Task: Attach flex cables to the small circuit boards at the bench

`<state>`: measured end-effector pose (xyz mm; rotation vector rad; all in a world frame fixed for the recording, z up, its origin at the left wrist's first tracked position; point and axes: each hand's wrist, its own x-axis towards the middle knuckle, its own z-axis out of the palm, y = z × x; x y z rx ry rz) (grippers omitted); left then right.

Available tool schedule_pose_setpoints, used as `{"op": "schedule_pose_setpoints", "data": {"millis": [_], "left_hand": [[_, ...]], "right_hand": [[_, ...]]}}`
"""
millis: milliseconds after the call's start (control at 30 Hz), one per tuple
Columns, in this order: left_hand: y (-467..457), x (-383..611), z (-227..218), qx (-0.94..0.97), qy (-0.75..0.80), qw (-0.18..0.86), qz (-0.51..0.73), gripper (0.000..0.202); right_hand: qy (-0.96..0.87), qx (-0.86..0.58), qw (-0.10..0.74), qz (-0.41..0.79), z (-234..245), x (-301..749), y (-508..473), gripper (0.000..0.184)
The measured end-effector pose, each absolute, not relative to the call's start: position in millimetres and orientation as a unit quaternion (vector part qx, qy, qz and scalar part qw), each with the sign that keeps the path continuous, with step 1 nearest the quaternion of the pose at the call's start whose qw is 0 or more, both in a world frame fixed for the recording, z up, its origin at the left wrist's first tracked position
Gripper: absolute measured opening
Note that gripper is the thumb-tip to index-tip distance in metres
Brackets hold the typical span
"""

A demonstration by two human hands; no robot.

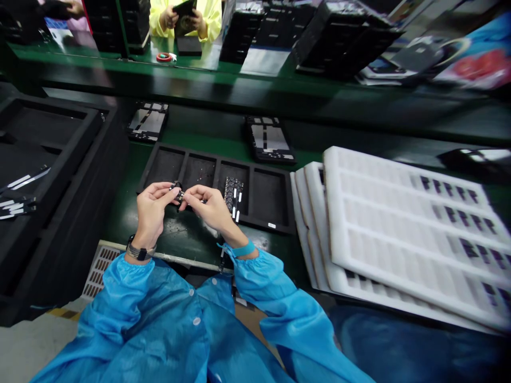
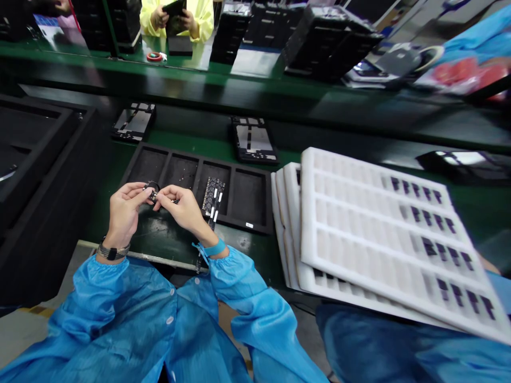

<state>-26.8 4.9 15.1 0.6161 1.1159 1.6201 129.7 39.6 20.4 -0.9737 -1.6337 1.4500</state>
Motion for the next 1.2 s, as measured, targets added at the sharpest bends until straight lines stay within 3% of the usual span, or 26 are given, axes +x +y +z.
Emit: {"op": "schedule_pose_setpoints", "data": {"millis": [167,467,833,1200], "left_hand": [[3.3,-26.0,15.9,0.267,0.464,0.495,0.684,0.038],[0.3,-25.5,11.4,0.258,0.486,0.488,0.677,0.037],[-6.2,-6.1,2.2,0.291,0.519,0.363,0.717,0.028],[-2.1,-13.5,2.3,0.217,0.471,0.507,0.689,0.044]], "right_hand": [[-0.609,-0.381,0.368,0.590,17.5,128.5,37.4,0.045],[-0.686,-0.374,0.392,0.486,14.0,128.8,31.9,0.039],[-0.629,-0.449,0.427,0.471,7.3,117.3,19.0,0.035],[-0.607,-0.379,0.372,0.592,14.2,135.5,31.2,0.046]]}}
